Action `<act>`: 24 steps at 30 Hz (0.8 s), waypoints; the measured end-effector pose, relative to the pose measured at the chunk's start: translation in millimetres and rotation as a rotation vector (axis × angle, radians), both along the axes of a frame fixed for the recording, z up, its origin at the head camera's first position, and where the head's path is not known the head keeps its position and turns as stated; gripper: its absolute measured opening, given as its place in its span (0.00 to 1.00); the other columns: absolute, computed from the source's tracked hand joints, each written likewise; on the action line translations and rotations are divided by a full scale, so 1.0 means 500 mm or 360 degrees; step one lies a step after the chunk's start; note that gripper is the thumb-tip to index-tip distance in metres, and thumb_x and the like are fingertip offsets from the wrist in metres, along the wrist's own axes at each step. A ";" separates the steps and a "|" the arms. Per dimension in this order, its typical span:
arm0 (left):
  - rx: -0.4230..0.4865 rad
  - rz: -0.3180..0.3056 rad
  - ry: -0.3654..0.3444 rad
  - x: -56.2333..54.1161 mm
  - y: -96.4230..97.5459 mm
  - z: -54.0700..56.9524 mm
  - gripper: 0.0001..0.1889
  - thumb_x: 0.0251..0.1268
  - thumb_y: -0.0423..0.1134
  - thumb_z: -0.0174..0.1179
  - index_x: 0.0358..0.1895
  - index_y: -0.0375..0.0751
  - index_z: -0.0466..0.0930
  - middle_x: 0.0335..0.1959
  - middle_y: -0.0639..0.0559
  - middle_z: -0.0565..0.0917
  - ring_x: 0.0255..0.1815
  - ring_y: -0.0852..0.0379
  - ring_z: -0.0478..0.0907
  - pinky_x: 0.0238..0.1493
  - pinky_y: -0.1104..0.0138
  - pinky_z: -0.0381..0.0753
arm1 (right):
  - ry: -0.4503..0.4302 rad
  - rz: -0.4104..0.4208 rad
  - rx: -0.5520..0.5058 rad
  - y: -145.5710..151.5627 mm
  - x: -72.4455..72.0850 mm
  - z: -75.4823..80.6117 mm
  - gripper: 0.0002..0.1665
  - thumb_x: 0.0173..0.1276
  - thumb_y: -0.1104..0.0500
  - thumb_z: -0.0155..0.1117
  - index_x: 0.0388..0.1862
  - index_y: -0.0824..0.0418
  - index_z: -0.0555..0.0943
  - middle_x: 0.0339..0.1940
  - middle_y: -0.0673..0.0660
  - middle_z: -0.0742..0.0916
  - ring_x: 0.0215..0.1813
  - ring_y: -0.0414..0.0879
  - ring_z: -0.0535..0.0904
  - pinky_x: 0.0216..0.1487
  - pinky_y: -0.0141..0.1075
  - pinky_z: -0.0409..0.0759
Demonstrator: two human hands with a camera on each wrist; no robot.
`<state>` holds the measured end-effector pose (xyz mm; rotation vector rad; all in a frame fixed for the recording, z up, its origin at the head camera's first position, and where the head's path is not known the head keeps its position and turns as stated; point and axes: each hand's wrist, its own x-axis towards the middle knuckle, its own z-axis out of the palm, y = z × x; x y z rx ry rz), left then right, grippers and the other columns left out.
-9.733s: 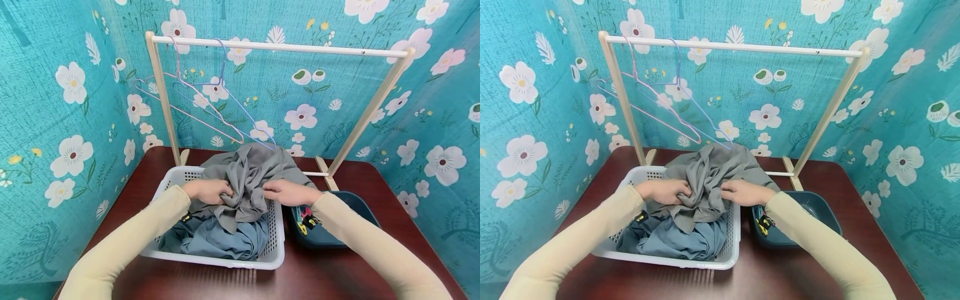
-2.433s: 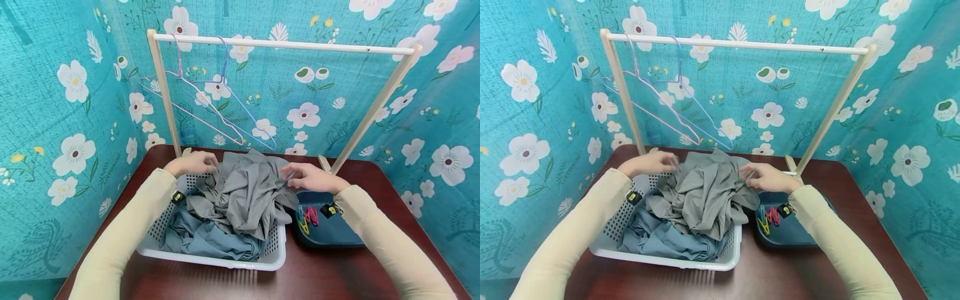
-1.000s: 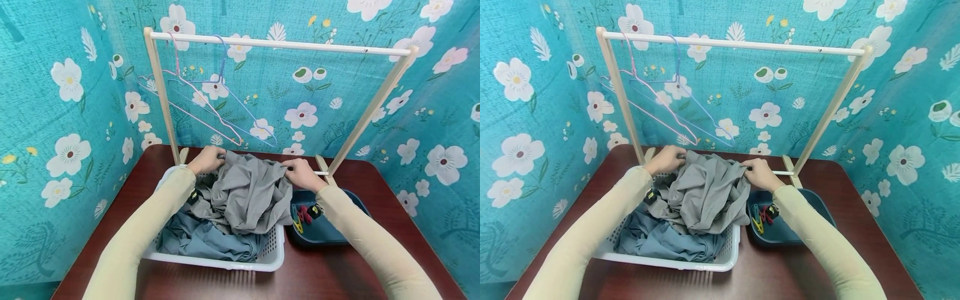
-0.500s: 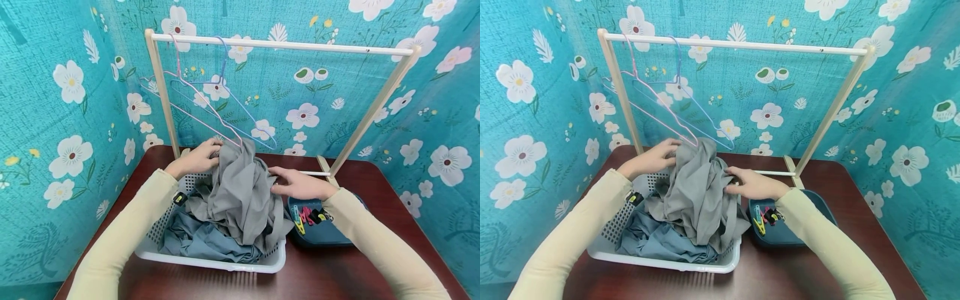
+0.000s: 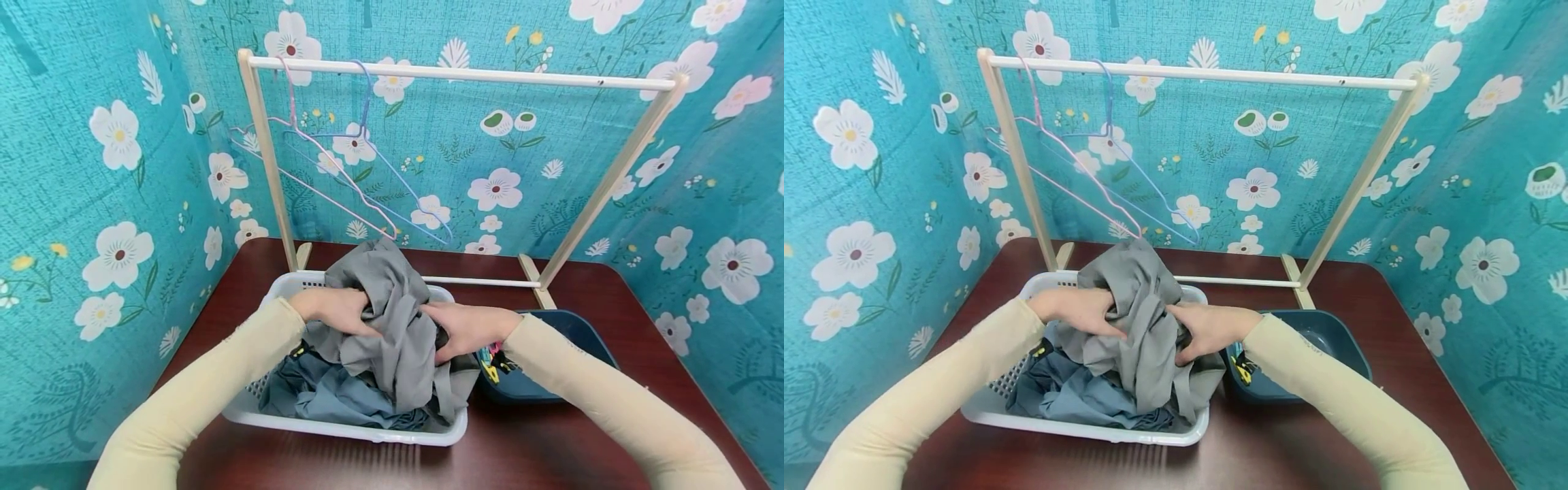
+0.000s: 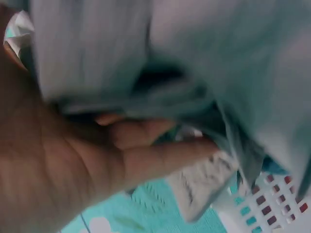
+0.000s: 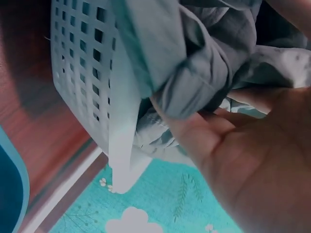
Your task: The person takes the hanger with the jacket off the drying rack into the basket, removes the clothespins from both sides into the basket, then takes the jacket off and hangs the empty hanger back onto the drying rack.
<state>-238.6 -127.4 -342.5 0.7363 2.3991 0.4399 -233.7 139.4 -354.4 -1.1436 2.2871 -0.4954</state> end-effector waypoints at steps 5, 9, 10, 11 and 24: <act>-0.0317 -0.0112 0.0097 0.008 0.022 -0.040 0.22 0.54 0.61 0.63 0.18 0.50 0.72 0.14 0.58 0.65 0.17 0.59 0.65 0.23 0.68 0.64 | -0.0017 0.0042 0.0145 -0.016 0.003 -0.006 0.44 0.59 0.47 0.69 0.71 0.50 0.61 0.61 0.47 0.70 0.59 0.39 0.66 0.57 0.38 0.69; -0.0440 -0.0134 0.0097 0.003 0.024 -0.065 0.20 0.56 0.60 0.62 0.25 0.45 0.81 0.22 0.52 0.76 0.24 0.58 0.72 0.29 0.67 0.70 | -0.0028 0.0059 0.0225 -0.023 0.000 -0.011 0.43 0.60 0.47 0.68 0.71 0.50 0.62 0.60 0.46 0.71 0.59 0.38 0.67 0.58 0.36 0.68; -0.0450 -0.0138 0.0089 0.001 0.024 -0.068 0.21 0.57 0.60 0.62 0.31 0.44 0.83 0.27 0.51 0.79 0.27 0.58 0.74 0.31 0.67 0.71 | -0.0029 0.0060 0.0234 -0.022 0.000 -0.012 0.43 0.60 0.46 0.67 0.71 0.50 0.61 0.60 0.46 0.71 0.59 0.38 0.67 0.58 0.36 0.68; -0.0441 -0.0145 0.0085 -0.001 0.022 -0.071 0.22 0.57 0.60 0.62 0.39 0.43 0.83 0.33 0.49 0.80 0.31 0.58 0.75 0.34 0.67 0.72 | -0.0026 0.0052 0.0244 -0.021 -0.001 -0.012 0.43 0.61 0.45 0.67 0.72 0.51 0.61 0.62 0.47 0.71 0.60 0.38 0.66 0.59 0.36 0.68; 0.0396 0.0116 -0.0026 -0.060 -0.093 0.015 0.14 0.66 0.50 0.58 0.44 0.42 0.77 0.41 0.50 0.79 0.40 0.51 0.75 0.41 0.60 0.73 | 0.0028 -0.0198 0.0077 0.061 0.029 0.040 0.45 0.62 0.43 0.67 0.73 0.54 0.61 0.71 0.60 0.64 0.53 0.48 0.75 0.49 0.43 0.74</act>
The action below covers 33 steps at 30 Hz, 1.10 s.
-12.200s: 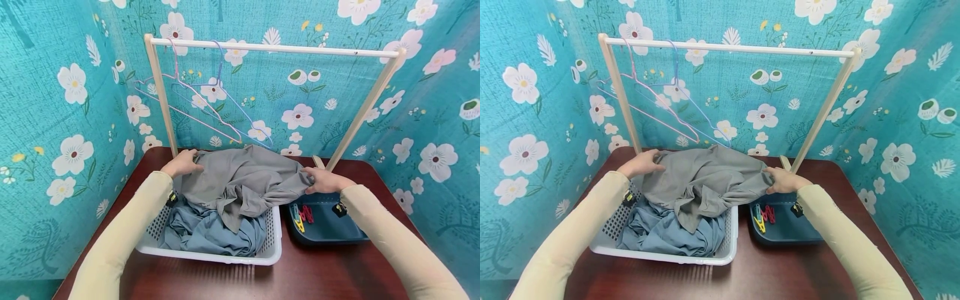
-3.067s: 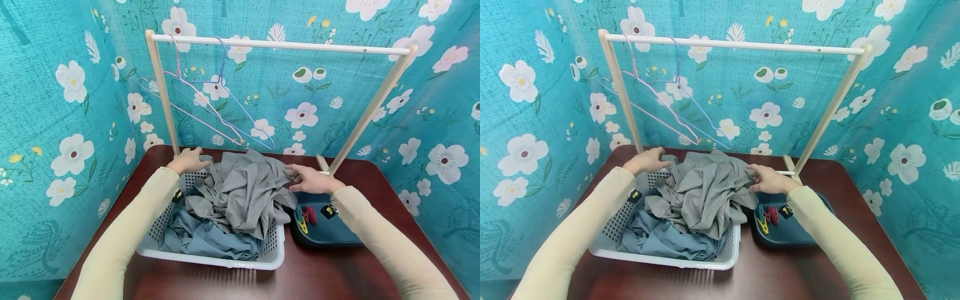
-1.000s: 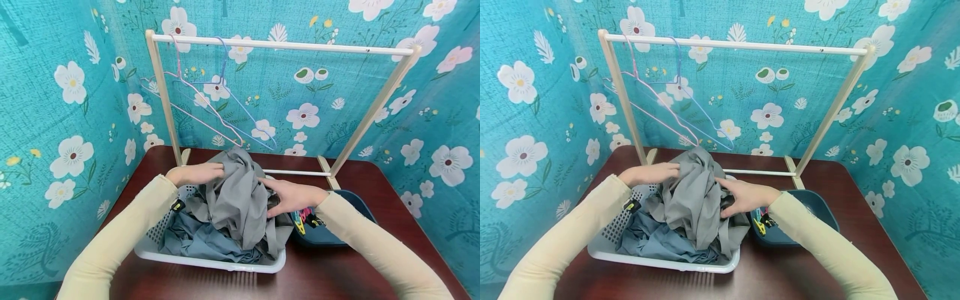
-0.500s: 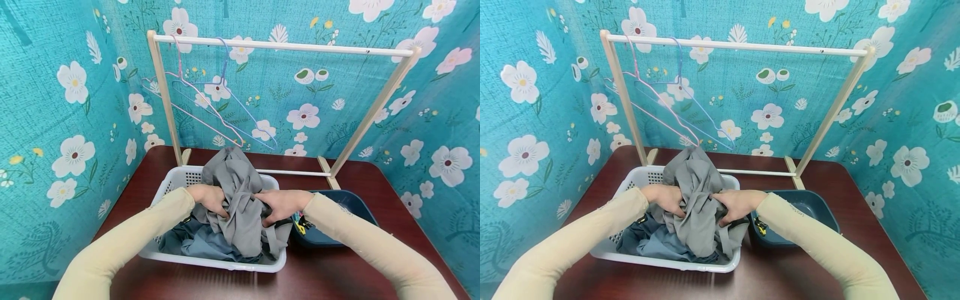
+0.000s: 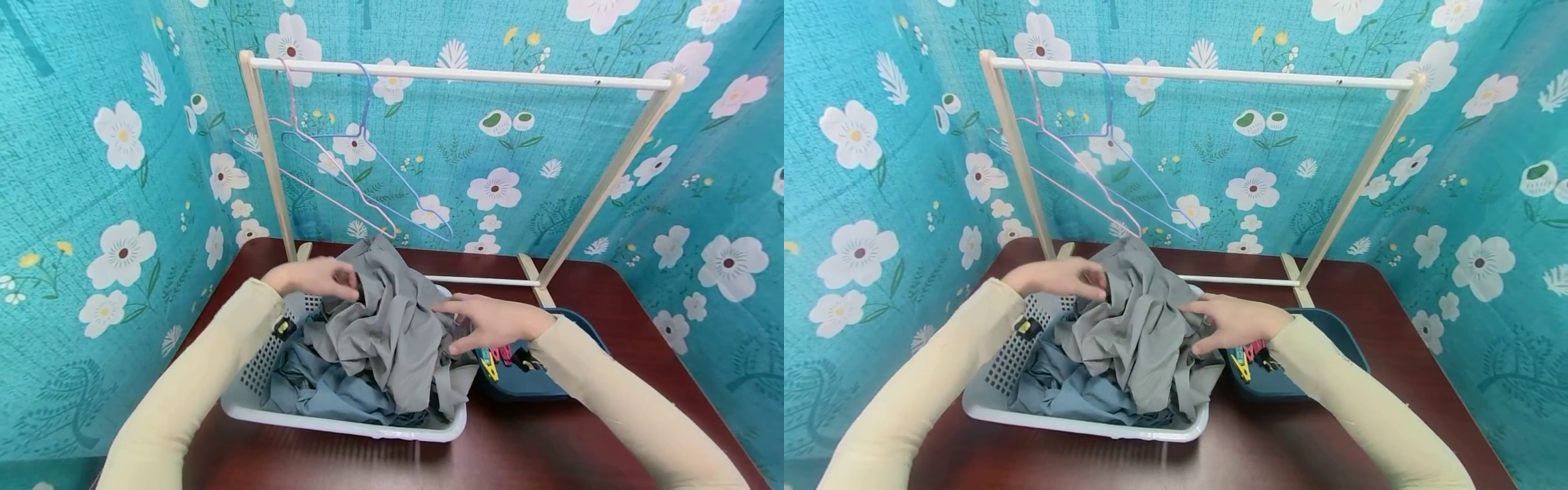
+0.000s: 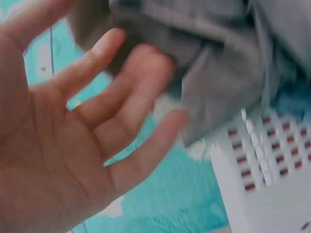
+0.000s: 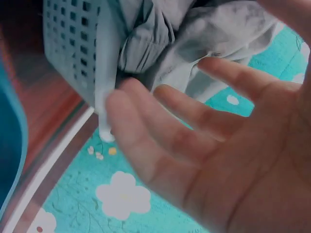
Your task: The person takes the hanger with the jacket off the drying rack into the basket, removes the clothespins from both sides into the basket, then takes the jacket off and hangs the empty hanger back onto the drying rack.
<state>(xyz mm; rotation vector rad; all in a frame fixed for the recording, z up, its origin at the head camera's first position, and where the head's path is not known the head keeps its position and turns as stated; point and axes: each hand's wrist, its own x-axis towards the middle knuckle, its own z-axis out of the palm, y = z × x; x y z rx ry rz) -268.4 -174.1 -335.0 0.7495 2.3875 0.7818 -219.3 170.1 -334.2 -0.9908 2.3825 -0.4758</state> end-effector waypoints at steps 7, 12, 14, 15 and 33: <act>-0.0034 0.0454 0.0090 -0.060 -0.021 -0.030 0.35 0.66 0.62 0.51 0.65 0.38 0.61 0.63 0.38 0.67 0.60 0.42 0.67 0.54 0.51 0.69 | -0.0218 -0.0127 0.0057 0.018 0.023 -0.014 0.61 0.53 0.57 0.77 0.77 0.50 0.48 0.74 0.61 0.55 0.44 0.43 0.78 0.36 0.36 0.78; 0.0223 0.0558 -0.0258 -0.081 -0.001 -0.048 0.47 0.63 0.65 0.51 0.75 0.43 0.42 0.75 0.44 0.46 0.73 0.45 0.48 0.66 0.47 0.55 | -0.0265 -0.0081 -0.0042 0.015 0.032 -0.034 0.67 0.51 0.65 0.76 0.78 0.47 0.41 0.73 0.59 0.54 0.39 0.44 0.79 0.36 0.34 0.79; 0.0320 0.0581 -0.0294 -0.082 0.012 -0.045 0.47 0.63 0.63 0.54 0.76 0.45 0.40 0.75 0.46 0.45 0.74 0.46 0.47 0.66 0.47 0.54 | -0.0231 -0.0041 -0.0060 0.013 0.034 -0.040 0.68 0.50 0.66 0.76 0.78 0.48 0.41 0.73 0.59 0.54 0.42 0.45 0.78 0.37 0.34 0.79; 0.0351 0.0593 -0.0297 -0.081 0.020 -0.042 0.47 0.63 0.62 0.55 0.76 0.46 0.40 0.75 0.47 0.45 0.74 0.46 0.47 0.66 0.47 0.55 | -0.0185 -0.0019 -0.0053 0.012 0.035 -0.043 0.67 0.50 0.65 0.77 0.78 0.49 0.42 0.72 0.59 0.55 0.44 0.45 0.78 0.38 0.34 0.79; 0.0098 -0.0111 0.0466 -0.003 0.037 0.017 0.20 0.65 0.21 0.48 0.57 0.37 0.79 0.43 0.45 0.75 0.42 0.50 0.72 0.40 0.62 0.69 | 0.0381 0.0195 -0.0335 0.009 -0.014 -0.044 0.14 0.57 0.70 0.65 0.38 0.55 0.87 0.37 0.46 0.83 0.36 0.36 0.76 0.36 0.30 0.78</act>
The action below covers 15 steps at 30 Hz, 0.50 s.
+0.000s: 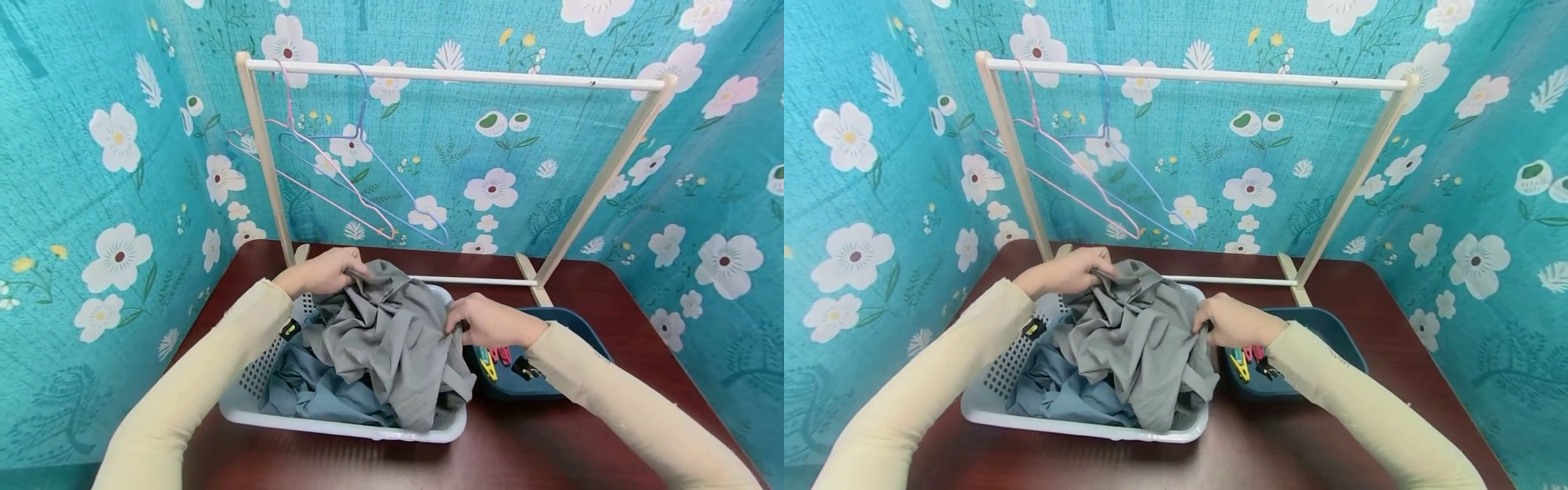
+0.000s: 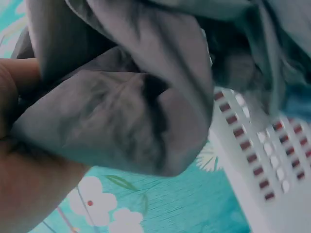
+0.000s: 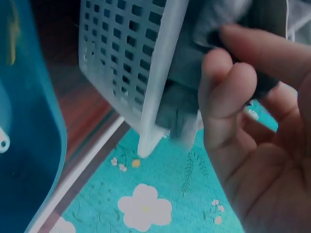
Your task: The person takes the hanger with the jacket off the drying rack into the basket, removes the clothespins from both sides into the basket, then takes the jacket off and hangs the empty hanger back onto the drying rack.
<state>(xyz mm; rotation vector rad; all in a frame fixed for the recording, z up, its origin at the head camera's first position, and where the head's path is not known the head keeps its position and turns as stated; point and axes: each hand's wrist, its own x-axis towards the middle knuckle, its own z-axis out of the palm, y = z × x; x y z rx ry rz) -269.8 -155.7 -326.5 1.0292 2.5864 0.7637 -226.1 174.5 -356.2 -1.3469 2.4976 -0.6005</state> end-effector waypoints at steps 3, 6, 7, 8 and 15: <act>-0.0140 -0.0091 0.0043 0.027 -0.005 -0.006 0.20 0.66 0.23 0.44 0.53 0.41 0.82 0.47 0.45 0.73 0.45 0.49 0.70 0.44 0.59 0.70 | 0.0039 -0.0119 -0.0027 -0.018 -0.003 -0.003 0.14 0.58 0.70 0.62 0.40 0.58 0.86 0.37 0.48 0.83 0.31 0.37 0.73 0.30 0.31 0.75; -0.0291 -0.0079 -0.0082 0.052 -0.006 -0.012 0.20 0.72 0.31 0.40 0.60 0.44 0.77 0.64 0.42 0.65 0.64 0.46 0.62 0.59 0.55 0.64 | 0.0014 -0.0246 -0.0072 -0.039 -0.002 -0.003 0.14 0.60 0.69 0.58 0.42 0.59 0.86 0.40 0.51 0.82 0.26 0.39 0.70 0.24 0.32 0.70; -0.0316 -0.0067 -0.0145 0.059 -0.004 -0.013 0.20 0.73 0.34 0.39 0.62 0.44 0.74 0.68 0.41 0.60 0.69 0.45 0.56 0.63 0.53 0.60 | 0.0003 -0.0288 -0.0085 -0.045 -0.001 -0.003 0.14 0.61 0.68 0.58 0.43 0.59 0.86 0.41 0.52 0.82 0.25 0.39 0.69 0.24 0.32 0.69; -0.0336 -0.0037 -0.0208 0.065 -0.003 -0.014 0.21 0.75 0.39 0.38 0.65 0.44 0.70 0.71 0.43 0.57 0.72 0.46 0.52 0.66 0.53 0.57 | 0.0002 -0.0320 -0.0099 -0.052 0.000 -0.002 0.14 0.61 0.68 0.58 0.42 0.59 0.86 0.41 0.52 0.82 0.24 0.40 0.69 0.23 0.32 0.69; -0.0436 0.0128 -0.0302 0.103 0.034 -0.033 0.44 0.61 0.71 0.45 0.69 0.39 0.62 0.67 0.44 0.62 0.64 0.50 0.65 0.59 0.57 0.66 | 0.0005 -0.0372 -0.0093 -0.085 -0.003 -0.005 0.13 0.61 0.67 0.58 0.42 0.59 0.86 0.41 0.53 0.81 0.27 0.40 0.69 0.23 0.33 0.69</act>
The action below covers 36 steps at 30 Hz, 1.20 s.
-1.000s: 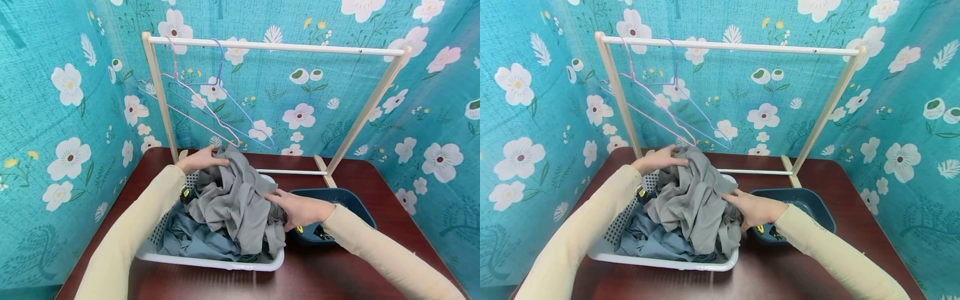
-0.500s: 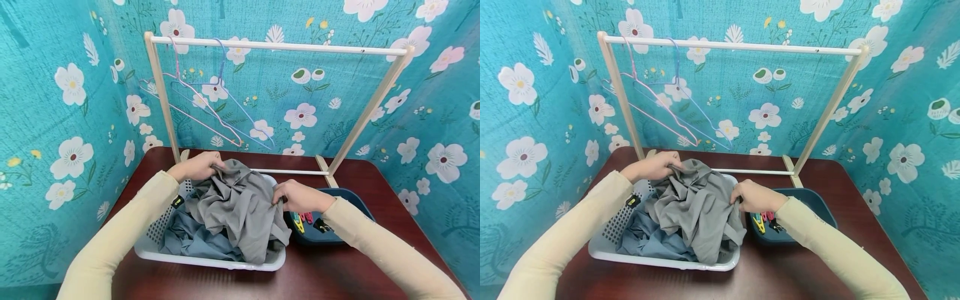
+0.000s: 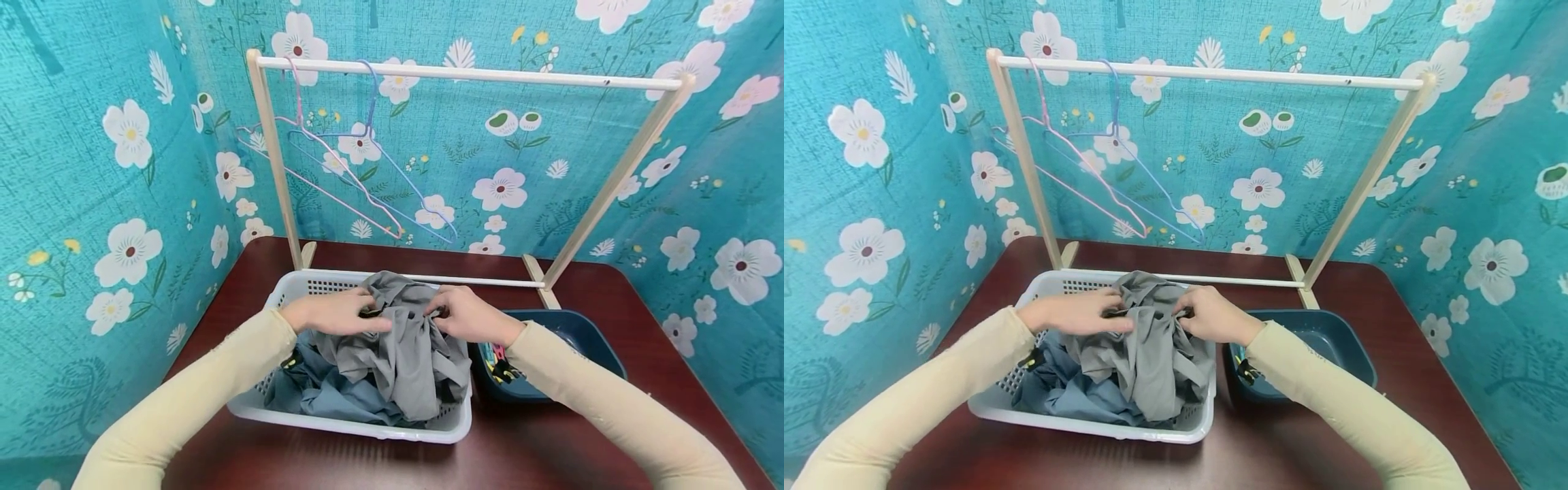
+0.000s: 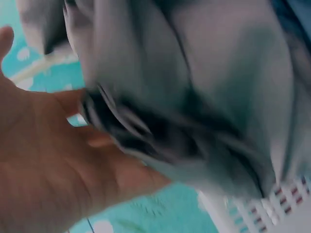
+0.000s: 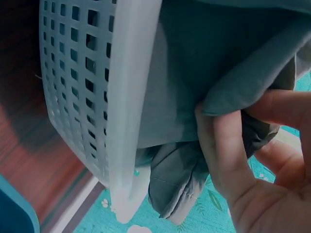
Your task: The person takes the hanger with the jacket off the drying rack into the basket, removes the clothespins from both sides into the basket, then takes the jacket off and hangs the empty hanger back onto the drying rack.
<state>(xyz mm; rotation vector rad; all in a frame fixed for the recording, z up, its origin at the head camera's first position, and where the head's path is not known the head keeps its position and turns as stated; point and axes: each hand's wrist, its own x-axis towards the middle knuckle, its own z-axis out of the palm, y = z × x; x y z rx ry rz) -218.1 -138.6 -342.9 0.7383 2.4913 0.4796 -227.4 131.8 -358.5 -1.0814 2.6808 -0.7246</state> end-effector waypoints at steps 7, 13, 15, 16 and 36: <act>-0.0357 -0.0025 0.0145 0.016 0.045 -0.029 0.50 0.52 0.67 0.61 0.72 0.41 0.54 0.70 0.38 0.56 0.66 0.40 0.62 0.59 0.53 0.67 | -0.0285 0.0246 0.0056 0.015 0.004 0.016 0.27 0.68 0.52 0.61 0.62 0.63 0.74 0.56 0.55 0.77 0.42 0.40 0.79 0.43 0.37 0.79; -0.0395 -0.0073 0.0102 -0.005 0.038 -0.063 0.42 0.59 0.53 0.62 0.72 0.42 0.51 0.67 0.42 0.59 0.64 0.44 0.64 0.58 0.57 0.68 | -0.0411 0.0331 0.0387 0.020 0.021 0.031 0.51 0.57 0.48 0.71 0.75 0.55 0.56 0.72 0.53 0.60 0.66 0.45 0.64 0.54 0.41 0.72; -0.0412 -0.0095 0.0102 -0.014 0.030 -0.070 0.42 0.59 0.52 0.62 0.72 0.43 0.50 0.68 0.43 0.59 0.65 0.44 0.62 0.59 0.55 0.66 | -0.0355 0.0326 0.0462 0.013 0.025 0.028 0.53 0.56 0.49 0.72 0.76 0.53 0.54 0.73 0.51 0.58 0.68 0.44 0.59 0.54 0.40 0.71; -0.0425 -0.0101 0.0104 -0.018 0.027 -0.073 0.42 0.59 0.53 0.62 0.72 0.45 0.50 0.68 0.44 0.58 0.66 0.44 0.61 0.61 0.53 0.64 | -0.0324 0.0320 0.0488 0.008 0.027 0.027 0.53 0.56 0.50 0.71 0.76 0.52 0.54 0.73 0.52 0.57 0.69 0.45 0.58 0.53 0.39 0.71; -0.0643 -0.0187 0.0030 -0.049 0.032 -0.104 0.43 0.57 0.48 0.67 0.73 0.51 0.52 0.69 0.49 0.62 0.67 0.50 0.63 0.59 0.59 0.68 | -0.0627 0.0511 0.0765 -0.048 0.042 0.051 0.72 0.40 0.33 0.77 0.77 0.39 0.43 0.77 0.49 0.43 0.76 0.49 0.35 0.66 0.54 0.57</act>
